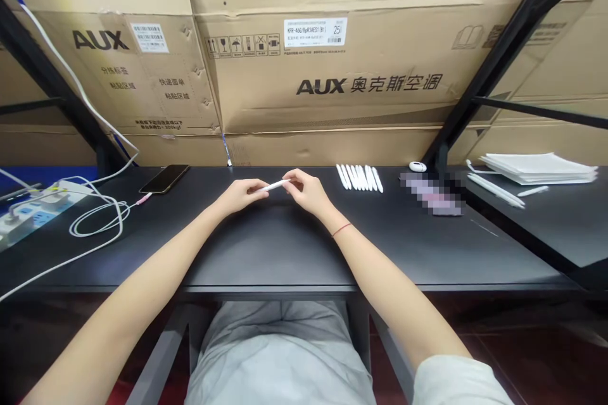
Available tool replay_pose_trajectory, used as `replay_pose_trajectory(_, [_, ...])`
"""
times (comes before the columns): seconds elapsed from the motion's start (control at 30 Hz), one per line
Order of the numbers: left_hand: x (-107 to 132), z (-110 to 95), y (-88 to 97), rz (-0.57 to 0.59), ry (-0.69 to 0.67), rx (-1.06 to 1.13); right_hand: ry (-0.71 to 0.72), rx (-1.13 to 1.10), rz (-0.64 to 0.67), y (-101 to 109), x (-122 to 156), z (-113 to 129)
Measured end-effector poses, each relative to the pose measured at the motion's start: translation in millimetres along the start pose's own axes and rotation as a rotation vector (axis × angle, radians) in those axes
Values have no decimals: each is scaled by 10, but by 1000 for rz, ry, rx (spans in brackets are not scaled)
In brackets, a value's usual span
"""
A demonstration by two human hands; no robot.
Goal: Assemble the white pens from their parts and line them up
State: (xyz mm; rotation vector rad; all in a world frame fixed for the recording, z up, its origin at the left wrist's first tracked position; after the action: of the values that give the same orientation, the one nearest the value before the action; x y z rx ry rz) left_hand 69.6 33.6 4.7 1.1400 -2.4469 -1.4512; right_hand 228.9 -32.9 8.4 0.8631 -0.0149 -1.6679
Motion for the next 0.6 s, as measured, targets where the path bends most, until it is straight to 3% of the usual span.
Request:
replay_pose_trajectory(0.2, [-5,-35,44,-74,-69,-163,-70,197,106,-45,3,-56])
replay_pose_trajectory(0.6, [-11,-72,61,-102,-124,-335,218,246,48,-71,-7,2])
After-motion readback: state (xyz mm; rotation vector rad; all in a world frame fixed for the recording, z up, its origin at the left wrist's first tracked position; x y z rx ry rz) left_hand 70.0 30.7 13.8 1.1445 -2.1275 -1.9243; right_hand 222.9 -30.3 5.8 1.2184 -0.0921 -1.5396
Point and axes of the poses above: each hand's wrist, its own x-axis away from the middle knuckle, its own y-axis out of the back of the hand, z = x × y, the point moved 6 cm from there along -x, towards the middle knuckle, and after that the axes turned 1 degree about z, right-handed, at the moved point
